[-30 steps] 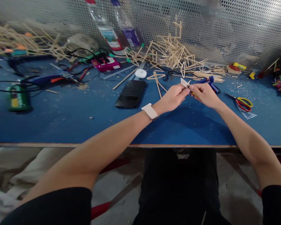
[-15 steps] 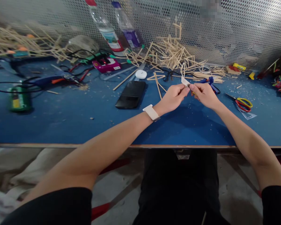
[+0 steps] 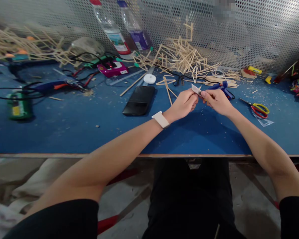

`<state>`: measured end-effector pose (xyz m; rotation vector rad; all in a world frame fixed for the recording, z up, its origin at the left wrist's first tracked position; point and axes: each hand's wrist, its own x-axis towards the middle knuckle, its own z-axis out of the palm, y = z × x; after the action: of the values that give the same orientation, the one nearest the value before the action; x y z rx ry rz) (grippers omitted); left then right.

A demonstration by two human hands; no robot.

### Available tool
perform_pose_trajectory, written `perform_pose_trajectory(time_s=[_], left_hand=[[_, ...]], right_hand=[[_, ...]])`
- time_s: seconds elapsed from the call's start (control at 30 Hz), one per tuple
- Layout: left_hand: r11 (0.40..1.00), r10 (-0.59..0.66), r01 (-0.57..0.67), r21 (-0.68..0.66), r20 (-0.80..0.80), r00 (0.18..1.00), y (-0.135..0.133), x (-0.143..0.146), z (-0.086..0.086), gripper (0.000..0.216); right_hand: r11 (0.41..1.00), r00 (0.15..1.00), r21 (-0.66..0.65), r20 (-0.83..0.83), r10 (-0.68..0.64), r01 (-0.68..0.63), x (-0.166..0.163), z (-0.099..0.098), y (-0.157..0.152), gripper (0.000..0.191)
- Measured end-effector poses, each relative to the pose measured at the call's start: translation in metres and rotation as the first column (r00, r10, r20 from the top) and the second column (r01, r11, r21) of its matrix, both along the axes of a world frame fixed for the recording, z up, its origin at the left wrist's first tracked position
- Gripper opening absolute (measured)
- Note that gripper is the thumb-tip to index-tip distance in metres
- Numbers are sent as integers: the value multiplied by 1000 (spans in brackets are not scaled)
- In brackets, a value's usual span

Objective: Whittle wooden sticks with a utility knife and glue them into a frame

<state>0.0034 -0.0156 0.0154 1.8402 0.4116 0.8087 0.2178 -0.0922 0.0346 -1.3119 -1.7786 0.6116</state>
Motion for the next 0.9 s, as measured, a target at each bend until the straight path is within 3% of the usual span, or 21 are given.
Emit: perform_pose_trajectory(time_s=[0.27, 0.47, 0.73, 0.9], left_hand=[[999, -35, 37, 29, -50, 998, 1, -1, -1, 22], [987, -23, 32, 155, -59, 998, 5, -3, -1, 49], [998, -44, 46, 54, -32, 999, 3, 1, -1, 48], [998, 0, -1, 65, 7, 1000, 2, 2, -1, 44]], right_hand=[[1000, 996, -12, -81, 24, -25, -3, 0, -1, 93], [999, 995, -16, -94, 34, -36, -2, -1, 0, 93], [1000, 995, 2, -101, 24, -24, -2, -2, 2, 94], [1000, 992, 12, -129, 4, -3, -2, -1, 2, 93]])
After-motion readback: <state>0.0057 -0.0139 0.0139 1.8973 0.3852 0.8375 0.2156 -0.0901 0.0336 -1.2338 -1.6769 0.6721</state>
